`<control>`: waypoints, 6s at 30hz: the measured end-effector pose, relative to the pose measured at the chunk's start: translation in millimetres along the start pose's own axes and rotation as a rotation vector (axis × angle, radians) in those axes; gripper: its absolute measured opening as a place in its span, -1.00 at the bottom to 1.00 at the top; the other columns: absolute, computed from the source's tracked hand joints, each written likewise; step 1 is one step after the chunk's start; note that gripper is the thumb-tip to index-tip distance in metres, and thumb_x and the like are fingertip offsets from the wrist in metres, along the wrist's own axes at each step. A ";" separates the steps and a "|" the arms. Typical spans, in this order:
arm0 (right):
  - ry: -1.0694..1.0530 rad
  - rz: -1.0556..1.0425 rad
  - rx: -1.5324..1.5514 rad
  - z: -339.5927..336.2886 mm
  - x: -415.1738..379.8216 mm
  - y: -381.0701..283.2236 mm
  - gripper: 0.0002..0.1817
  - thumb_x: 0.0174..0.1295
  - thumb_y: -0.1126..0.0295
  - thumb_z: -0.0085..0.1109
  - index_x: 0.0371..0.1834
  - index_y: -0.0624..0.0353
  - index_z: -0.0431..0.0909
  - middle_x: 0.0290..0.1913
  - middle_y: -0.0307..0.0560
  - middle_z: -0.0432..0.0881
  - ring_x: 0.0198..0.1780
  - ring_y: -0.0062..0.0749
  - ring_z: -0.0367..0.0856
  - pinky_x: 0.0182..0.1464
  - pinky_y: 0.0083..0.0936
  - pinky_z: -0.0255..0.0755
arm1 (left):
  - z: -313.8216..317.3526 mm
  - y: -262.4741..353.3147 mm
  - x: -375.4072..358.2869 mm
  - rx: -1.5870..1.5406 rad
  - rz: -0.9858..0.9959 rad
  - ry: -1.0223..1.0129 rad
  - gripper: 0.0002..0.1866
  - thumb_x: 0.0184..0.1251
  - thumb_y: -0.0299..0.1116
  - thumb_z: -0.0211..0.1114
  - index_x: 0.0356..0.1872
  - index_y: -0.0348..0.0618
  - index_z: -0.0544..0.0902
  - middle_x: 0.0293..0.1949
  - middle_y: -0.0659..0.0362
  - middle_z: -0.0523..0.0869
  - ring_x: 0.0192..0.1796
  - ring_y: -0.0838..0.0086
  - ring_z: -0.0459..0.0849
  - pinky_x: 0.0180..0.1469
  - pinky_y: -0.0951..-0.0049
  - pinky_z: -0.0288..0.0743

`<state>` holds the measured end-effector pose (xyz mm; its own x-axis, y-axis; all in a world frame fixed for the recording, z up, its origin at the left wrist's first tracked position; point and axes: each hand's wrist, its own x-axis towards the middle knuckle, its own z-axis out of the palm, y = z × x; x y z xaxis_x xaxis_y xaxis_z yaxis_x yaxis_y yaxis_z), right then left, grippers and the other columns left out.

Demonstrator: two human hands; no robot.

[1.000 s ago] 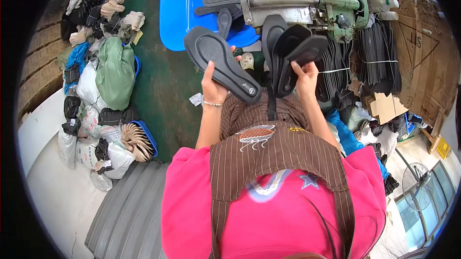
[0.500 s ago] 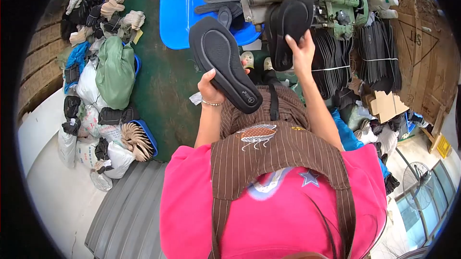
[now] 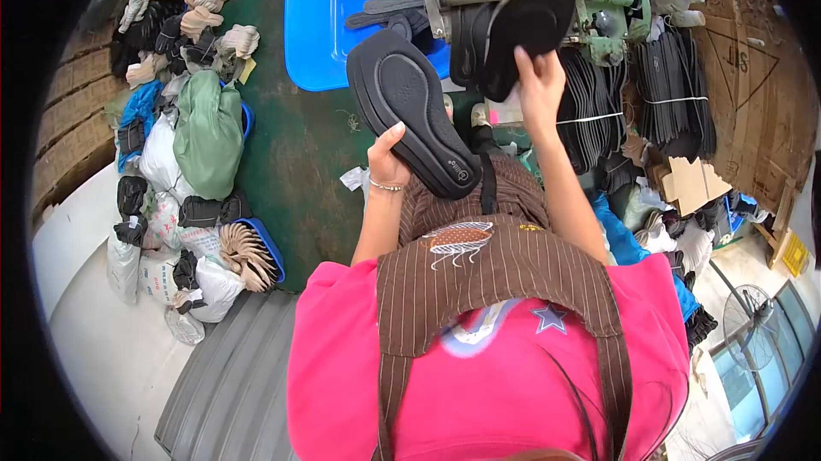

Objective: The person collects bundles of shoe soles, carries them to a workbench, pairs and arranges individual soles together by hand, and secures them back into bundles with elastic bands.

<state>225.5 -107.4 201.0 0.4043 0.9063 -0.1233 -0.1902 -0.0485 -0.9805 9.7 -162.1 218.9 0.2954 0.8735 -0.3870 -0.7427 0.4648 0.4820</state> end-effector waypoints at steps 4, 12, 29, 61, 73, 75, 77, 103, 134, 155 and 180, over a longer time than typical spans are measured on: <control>-0.064 0.152 -0.084 -17.4 -47.0 28.8 -0.78 0.21 0.52 0.17 -0.07 0.28 0.53 -0.29 -0.30 0.59 -0.28 -0.72 0.45 -0.22 -0.66 0.36 | -6.6 -1.1 2.4 -0.031 0.042 0.052 -0.36 0.16 -0.34 0.18 0.23 -0.49 0.26 0.12 -0.20 0.48 0.18 -0.12 0.47 0.22 -0.02 0.40; -0.247 0.396 -0.056 5.3 14.1 -1.0 -0.74 0.35 0.28 0.06 -0.19 0.30 0.54 -0.35 -0.21 0.64 -0.35 -0.64 0.60 -0.24 -0.59 0.50 | 8.8 -17.3 8.6 0.095 0.004 0.224 -0.59 0.13 -0.54 0.27 0.05 -0.31 0.49 -0.06 0.06 0.63 -0.05 0.31 0.65 0.06 0.31 0.54; -0.238 0.283 -0.228 2.9 -59.3 26.7 -0.82 0.18 0.37 0.27 -0.35 0.26 0.54 -0.57 -0.44 0.41 -0.51 -0.78 0.28 -0.46 -0.70 0.20 | 20.7 -45.2 28.6 0.648 0.340 0.395 -0.68 0.10 -0.42 0.46 -0.15 -0.32 0.62 -0.25 0.17 0.70 -0.25 0.47 0.66 -0.14 0.47 0.55; -0.233 0.785 -0.136 51.8 -30.6 104.5 -0.60 0.36 0.17 -0.02 0.02 0.32 0.47 -0.23 0.17 0.65 -0.16 -0.13 0.68 -0.09 -0.32 0.57 | -103.0 5.2 13.9 0.055 0.235 1.050 -0.76 0.29 -0.28 0.29 -0.17 -0.22 0.57 -0.34 0.15 0.67 -0.40 0.49 0.62 -0.36 0.45 0.57; -0.146 0.715 -0.988 136.9 113.3 354.1 -0.39 -0.21 0.28 0.50 -0.16 0.52 0.49 -0.11 0.23 0.62 -0.01 -0.02 0.60 0.11 -0.28 0.42 | -187.9 11.3 -59.0 -0.021 0.222 1.325 -0.66 0.36 -0.18 0.20 -0.12 -0.30 0.53 -0.28 0.14 0.61 -0.28 0.44 0.59 -0.29 0.36 0.55; -0.142 0.708 -0.856 139.2 105.8 358.9 -0.56 -0.14 0.38 0.46 -0.27 0.49 0.53 -0.18 0.26 0.63 -0.13 0.00 0.64 0.00 -0.22 0.52 | -186.2 14.1 -61.9 -0.036 0.219 1.347 -0.67 0.36 -0.19 0.20 -0.11 -0.30 0.53 -0.27 0.13 0.61 -0.28 0.43 0.59 -0.28 0.36 0.55; -0.188 0.930 -0.355 148.5 98.8 334.4 -0.73 -0.03 0.57 0.34 -0.28 0.49 0.53 -0.22 0.21 0.63 -0.26 -0.10 0.68 -0.17 -0.26 0.64 | -181.2 20.1 -57.0 -0.055 0.227 1.358 -0.67 0.36 -0.20 0.21 -0.11 -0.30 0.52 -0.25 0.12 0.61 -0.27 0.43 0.58 -0.28 0.36 0.55; -0.506 0.736 0.150 180.2 37.1 86.9 -0.67 0.11 0.41 0.31 -0.09 0.33 0.53 -0.26 -0.18 0.64 -0.32 -0.61 0.60 -0.28 -0.59 0.47 | -73.3 44.3 10.7 0.041 0.291 0.641 -0.68 0.35 -0.23 0.21 -0.03 -0.25 0.50 -0.15 0.07 0.65 -0.26 0.43 0.63 -0.25 0.37 0.59; -0.431 0.389 0.383 135.4 5.8 -28.6 -0.81 0.33 0.29 0.11 -0.41 0.10 0.53 -0.43 -0.38 0.58 -0.40 -0.73 0.49 -0.33 -0.71 0.32 | 4.6 45.1 -17.1 0.763 0.602 0.451 -0.70 0.05 -0.59 0.42 -0.15 -0.38 0.60 -0.19 0.10 0.70 -0.20 0.48 0.65 -0.08 0.46 0.51; -0.348 -0.295 -0.377 97.3 -40.0 -65.1 -0.79 0.27 0.36 0.15 -0.36 0.33 0.48 -0.57 0.04 0.52 -0.56 -0.44 0.50 -0.48 -0.49 0.35 | 49.5 46.0 -22.0 0.205 0.301 0.148 -0.58 0.23 -0.52 0.26 0.13 -0.33 0.44 0.03 0.07 0.59 0.03 0.37 0.60 0.09 0.37 0.49; -0.402 -0.176 -0.403 74.7 -84.7 -48.8 -0.56 -0.13 0.38 0.49 -0.16 0.33 0.58 -0.31 0.08 0.66 -0.28 -0.28 0.66 -0.22 -0.43 0.52 | 42.6 -1.6 2.1 0.296 0.565 0.505 -0.49 0.41 -0.05 0.12 0.04 -0.39 0.45 -0.05 0.12 0.57 -0.08 0.47 0.55 -0.05 0.46 0.46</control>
<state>133.7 -150.4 270.7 0.0133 0.9992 0.0372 0.2355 0.0330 -0.9713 37.1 -154.8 250.8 -0.4359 0.8497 -0.2966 -0.4880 0.0537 0.8712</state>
